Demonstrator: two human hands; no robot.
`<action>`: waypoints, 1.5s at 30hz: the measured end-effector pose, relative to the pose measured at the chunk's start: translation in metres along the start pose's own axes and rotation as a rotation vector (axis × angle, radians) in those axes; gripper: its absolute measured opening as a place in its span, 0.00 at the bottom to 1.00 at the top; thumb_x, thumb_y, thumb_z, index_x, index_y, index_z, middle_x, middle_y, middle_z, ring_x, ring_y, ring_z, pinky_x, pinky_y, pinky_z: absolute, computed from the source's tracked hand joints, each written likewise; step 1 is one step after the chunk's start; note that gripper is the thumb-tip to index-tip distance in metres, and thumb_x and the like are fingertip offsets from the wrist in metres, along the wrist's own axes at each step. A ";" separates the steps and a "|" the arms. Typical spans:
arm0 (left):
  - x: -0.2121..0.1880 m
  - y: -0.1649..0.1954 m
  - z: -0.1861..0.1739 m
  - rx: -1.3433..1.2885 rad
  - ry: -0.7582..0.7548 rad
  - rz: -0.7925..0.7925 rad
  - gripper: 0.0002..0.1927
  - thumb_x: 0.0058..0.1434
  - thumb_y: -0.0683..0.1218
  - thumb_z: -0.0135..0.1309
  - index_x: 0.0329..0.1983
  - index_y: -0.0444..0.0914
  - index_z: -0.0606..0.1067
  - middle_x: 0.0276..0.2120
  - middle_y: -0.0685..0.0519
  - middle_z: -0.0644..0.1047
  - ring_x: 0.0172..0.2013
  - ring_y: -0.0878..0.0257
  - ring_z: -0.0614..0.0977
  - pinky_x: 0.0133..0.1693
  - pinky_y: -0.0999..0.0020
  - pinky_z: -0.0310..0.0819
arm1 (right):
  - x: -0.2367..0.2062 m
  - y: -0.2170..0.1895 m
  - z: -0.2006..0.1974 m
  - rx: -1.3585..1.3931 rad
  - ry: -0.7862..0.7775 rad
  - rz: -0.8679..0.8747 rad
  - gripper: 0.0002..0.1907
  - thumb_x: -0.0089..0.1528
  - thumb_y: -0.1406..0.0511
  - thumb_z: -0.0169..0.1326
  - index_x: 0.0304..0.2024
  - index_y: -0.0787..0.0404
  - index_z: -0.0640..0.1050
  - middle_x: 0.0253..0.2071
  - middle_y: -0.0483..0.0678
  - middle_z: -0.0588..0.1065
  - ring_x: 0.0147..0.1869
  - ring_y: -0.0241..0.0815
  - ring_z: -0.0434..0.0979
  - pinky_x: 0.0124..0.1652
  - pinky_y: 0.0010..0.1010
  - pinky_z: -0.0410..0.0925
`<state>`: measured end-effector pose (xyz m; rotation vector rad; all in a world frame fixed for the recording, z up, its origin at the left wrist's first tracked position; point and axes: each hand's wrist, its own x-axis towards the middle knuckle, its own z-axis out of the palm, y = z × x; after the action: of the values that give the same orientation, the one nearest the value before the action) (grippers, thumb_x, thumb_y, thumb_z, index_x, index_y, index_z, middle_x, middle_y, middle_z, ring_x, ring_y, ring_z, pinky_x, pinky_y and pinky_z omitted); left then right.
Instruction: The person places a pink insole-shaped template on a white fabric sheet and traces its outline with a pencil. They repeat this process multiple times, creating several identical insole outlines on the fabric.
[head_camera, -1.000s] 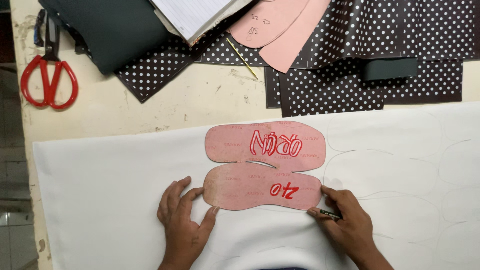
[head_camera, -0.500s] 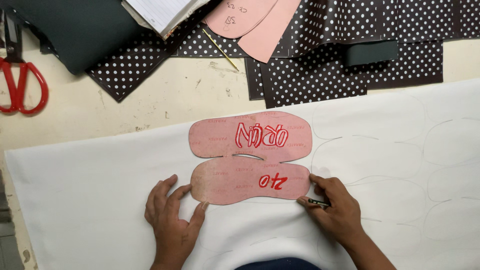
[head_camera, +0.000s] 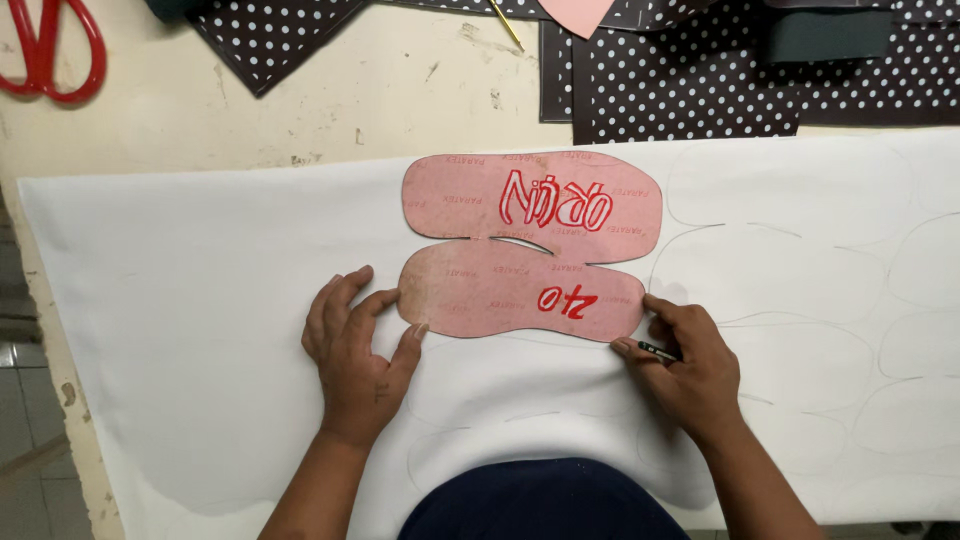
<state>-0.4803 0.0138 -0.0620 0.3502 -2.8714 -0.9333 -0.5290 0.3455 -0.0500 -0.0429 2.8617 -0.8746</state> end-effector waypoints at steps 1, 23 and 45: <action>-0.001 0.000 -0.001 -0.001 0.004 0.003 0.22 0.56 0.51 0.65 0.53 0.42 0.76 0.65 0.51 0.68 0.70 0.49 0.60 0.67 0.46 0.48 | -0.001 0.000 0.000 0.007 0.002 -0.004 0.30 0.51 0.60 0.71 0.54 0.60 0.78 0.36 0.45 0.73 0.35 0.37 0.75 0.35 0.28 0.71; 0.023 0.000 0.000 -0.025 -0.014 0.006 0.22 0.55 0.51 0.63 0.52 0.42 0.75 0.63 0.51 0.68 0.69 0.48 0.59 0.66 0.46 0.47 | 0.024 0.002 0.000 -0.006 -0.068 0.125 0.31 0.48 0.58 0.70 0.53 0.57 0.78 0.35 0.44 0.75 0.36 0.36 0.77 0.36 0.28 0.72; 0.023 0.003 0.009 0.012 0.002 0.012 0.21 0.56 0.52 0.63 0.51 0.41 0.77 0.63 0.50 0.70 0.69 0.48 0.62 0.67 0.48 0.48 | 0.027 0.015 -0.001 0.028 -0.054 0.060 0.31 0.48 0.61 0.71 0.53 0.56 0.77 0.35 0.44 0.75 0.35 0.36 0.77 0.33 0.28 0.72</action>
<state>-0.5046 0.0162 -0.0670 0.3342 -2.8754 -0.9140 -0.5560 0.3571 -0.0612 0.0218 2.7853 -0.8886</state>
